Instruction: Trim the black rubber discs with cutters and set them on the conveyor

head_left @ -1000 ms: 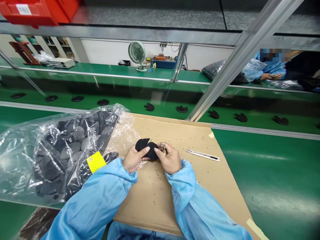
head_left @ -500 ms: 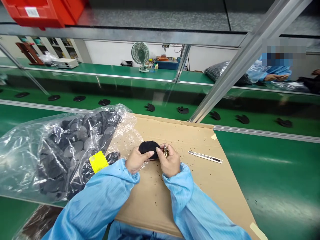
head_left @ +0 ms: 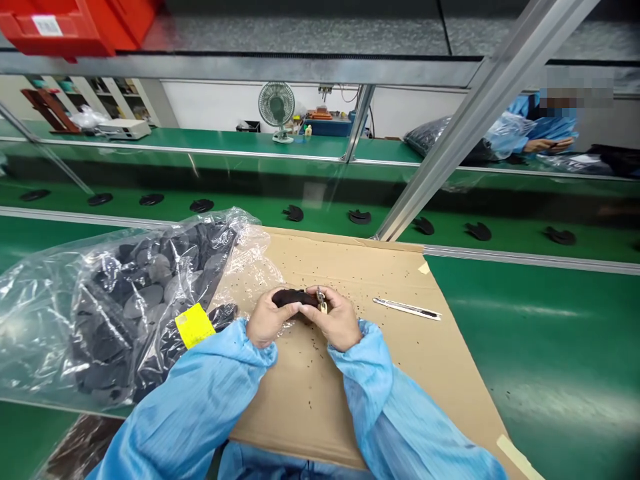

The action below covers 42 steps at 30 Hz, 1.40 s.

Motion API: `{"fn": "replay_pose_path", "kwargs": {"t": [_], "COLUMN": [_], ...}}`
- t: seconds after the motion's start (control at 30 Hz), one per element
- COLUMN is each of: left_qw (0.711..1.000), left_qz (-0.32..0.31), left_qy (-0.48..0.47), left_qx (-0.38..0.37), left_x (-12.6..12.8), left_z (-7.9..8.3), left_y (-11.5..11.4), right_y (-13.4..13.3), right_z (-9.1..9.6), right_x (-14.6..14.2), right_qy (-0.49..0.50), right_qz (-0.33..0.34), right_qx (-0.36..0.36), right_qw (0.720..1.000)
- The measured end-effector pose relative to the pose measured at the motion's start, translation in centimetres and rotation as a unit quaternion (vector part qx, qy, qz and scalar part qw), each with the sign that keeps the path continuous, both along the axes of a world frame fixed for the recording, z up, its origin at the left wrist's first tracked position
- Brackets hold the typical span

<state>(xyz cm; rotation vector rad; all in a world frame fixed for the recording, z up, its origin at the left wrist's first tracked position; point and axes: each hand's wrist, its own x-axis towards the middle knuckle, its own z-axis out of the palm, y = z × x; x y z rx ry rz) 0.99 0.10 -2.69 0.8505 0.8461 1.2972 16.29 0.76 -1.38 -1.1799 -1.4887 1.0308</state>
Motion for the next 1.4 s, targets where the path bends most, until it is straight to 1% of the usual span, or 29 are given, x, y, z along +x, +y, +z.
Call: {"fn": "replay_pose_path", "kwargs": {"t": [0.07, 0.13, 0.27, 0.37, 0.4, 0.47, 0.57, 0.63, 0.7, 0.77, 0.83, 0.97, 1.13, 1.27, 1.4], "left_qw": [1.0, 0.999, 1.0, 0.998, 0.997, 0.99, 0.971, 0.959, 0.949, 0.943, 0.941, 0.947, 0.955, 0.956, 0.951], "left_qz": [0.002, -0.002, -0.008, -0.014, -0.018, -0.039, -0.089, -0.122, -0.158, -0.186, -0.194, -0.191, -0.184, -0.175, -0.176], "left_qy": [0.006, 0.008, -0.011, -0.051, -0.071, -0.117, -0.156, -0.159, -0.162, -0.17, -0.176, -0.165, -0.141, -0.143, -0.165], "left_qx": [0.026, 0.032, 0.0, -0.02, -0.028, -0.065, -0.158, -0.201, -0.218, -0.217, -0.213, -0.196, -0.184, -0.186, -0.192], "left_x": [0.0, 0.0, 0.1, 0.1, 0.1, -0.1, -0.7, -1.0, -1.1, -1.1, -1.1, -1.1, -1.2, -1.2, -1.3], "left_z": [0.0, 0.0, 0.0, 0.2, 0.2, 0.5, 0.7, 0.8, 0.8, 0.8, 0.8, 0.7, 0.7, 0.7, 0.7], "left_y": [0.0, -0.1, -0.1, 0.1, 0.2, 0.4, 0.8, 0.9, 0.8, 0.6, 0.4, 0.2, 0.3, 0.4, 0.5], "right_y": [-0.1, -0.2, -0.3, -0.4, -0.5, -0.7, -0.9, -1.0, -1.1, -1.1, -1.2, -1.4, -1.3, -1.3, -1.3], "right_z": [0.2, 0.5, 1.1, 1.0, 1.0, 0.7, 0.6, 0.6, 0.7, 0.8, 0.8, 0.6, 0.2, 0.0, 0.0], "right_x": [-0.1, -0.2, -0.5, -0.9, -1.0, -1.1, -1.2, -1.1, -1.0, -0.9, -1.0, -1.1, -1.1, -1.4, -1.9], "right_qy": [0.017, 0.045, 0.054, 0.047, 0.047, 0.052, 0.04, 0.012, -0.017, -0.038, -0.056, -0.09, -0.122, -0.126, -0.066], "right_qz": [0.002, 0.005, -0.006, -0.027, -0.026, -0.004, 0.033, 0.02, 0.005, 0.007, 0.015, 0.027, 0.024, 0.019, -0.006], "right_qx": [-0.014, -0.018, -0.019, -0.016, -0.008, 0.024, 0.092, 0.133, 0.17, 0.202, 0.227, 0.266, 0.296, 0.295, 0.252], "right_qw": [1.0, 0.999, 0.998, 0.998, 0.999, 0.998, 0.994, 0.991, 0.985, 0.979, 0.972, 0.959, 0.947, 0.947, 0.965]}}
